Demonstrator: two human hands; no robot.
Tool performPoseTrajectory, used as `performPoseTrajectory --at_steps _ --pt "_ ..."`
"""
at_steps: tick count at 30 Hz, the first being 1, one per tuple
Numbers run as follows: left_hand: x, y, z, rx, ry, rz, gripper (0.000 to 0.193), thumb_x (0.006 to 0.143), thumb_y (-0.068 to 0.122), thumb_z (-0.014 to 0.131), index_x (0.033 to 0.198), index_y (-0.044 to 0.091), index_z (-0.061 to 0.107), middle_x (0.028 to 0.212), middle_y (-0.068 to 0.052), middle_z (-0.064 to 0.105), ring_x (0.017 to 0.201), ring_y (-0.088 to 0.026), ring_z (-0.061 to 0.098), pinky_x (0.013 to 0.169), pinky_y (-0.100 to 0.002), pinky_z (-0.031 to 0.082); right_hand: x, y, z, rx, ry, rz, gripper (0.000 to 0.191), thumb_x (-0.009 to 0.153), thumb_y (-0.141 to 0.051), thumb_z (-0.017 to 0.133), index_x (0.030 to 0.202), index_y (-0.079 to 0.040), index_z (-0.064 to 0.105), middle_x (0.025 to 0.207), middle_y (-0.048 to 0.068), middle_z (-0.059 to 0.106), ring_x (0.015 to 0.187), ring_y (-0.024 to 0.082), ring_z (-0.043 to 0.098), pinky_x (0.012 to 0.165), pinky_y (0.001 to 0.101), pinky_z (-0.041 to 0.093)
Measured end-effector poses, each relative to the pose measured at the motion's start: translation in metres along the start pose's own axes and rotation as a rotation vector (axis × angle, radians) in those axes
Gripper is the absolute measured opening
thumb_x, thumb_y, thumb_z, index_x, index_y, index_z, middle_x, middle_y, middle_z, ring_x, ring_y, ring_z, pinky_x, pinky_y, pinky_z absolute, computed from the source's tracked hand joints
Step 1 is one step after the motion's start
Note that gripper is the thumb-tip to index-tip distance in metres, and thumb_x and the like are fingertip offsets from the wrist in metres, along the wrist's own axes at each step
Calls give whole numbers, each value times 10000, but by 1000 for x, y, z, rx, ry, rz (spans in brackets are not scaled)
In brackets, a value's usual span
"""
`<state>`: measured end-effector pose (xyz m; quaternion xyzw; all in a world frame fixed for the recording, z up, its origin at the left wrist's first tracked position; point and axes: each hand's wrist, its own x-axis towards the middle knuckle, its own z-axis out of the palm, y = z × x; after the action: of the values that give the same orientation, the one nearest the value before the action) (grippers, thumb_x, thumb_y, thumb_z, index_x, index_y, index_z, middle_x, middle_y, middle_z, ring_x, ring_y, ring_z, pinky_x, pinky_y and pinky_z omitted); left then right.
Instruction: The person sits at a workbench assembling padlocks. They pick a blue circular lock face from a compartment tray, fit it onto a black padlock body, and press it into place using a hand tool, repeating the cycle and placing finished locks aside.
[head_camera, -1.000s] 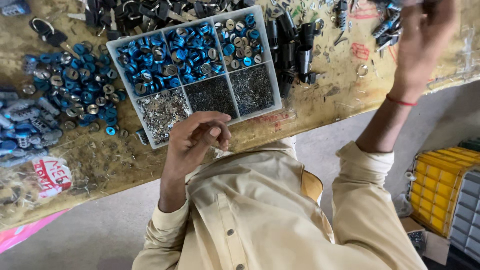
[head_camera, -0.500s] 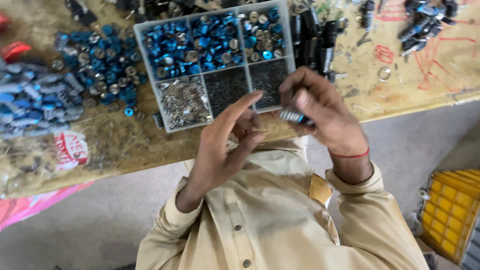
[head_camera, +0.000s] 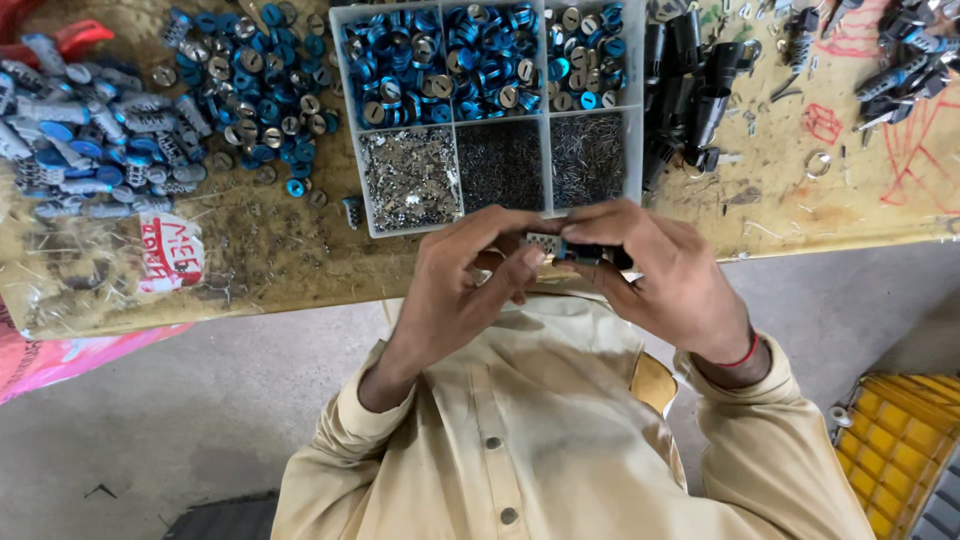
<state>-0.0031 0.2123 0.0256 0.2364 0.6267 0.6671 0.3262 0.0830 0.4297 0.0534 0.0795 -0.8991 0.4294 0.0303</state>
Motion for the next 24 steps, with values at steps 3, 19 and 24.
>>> performPoseTrajectory --at_steps 3,19,24 --pt "-7 8 -9 132 -23 133 285 1008 92 722 1268 6 644 1171 -97 702 873 -111 753 667 -238 631 7 -5 1 -44 -34 -139 384 821 40 800 1118 -22 565 1159 133 698 992 312 734 817 377 594" --pt "-48 -43 -46 -391 90 -36 183 1013 -53 655 1192 -54 698 951 -92 732 757 -108 693 654 -256 615 31 -25 -10 -159 -152 -104 532 808 153 605 1298 -52 645 1018 103 718 806 130 710 571 246 582" --pt "-63 -48 -60 -518 104 67 186 1040 -10 655 1217 -63 676 976 -109 719 801 -140 700 680 -291 627 42 -36 31 -79 -60 -293 384 891 64 778 1210 -130 685 1082 101 726 843 120 722 604 230 588"
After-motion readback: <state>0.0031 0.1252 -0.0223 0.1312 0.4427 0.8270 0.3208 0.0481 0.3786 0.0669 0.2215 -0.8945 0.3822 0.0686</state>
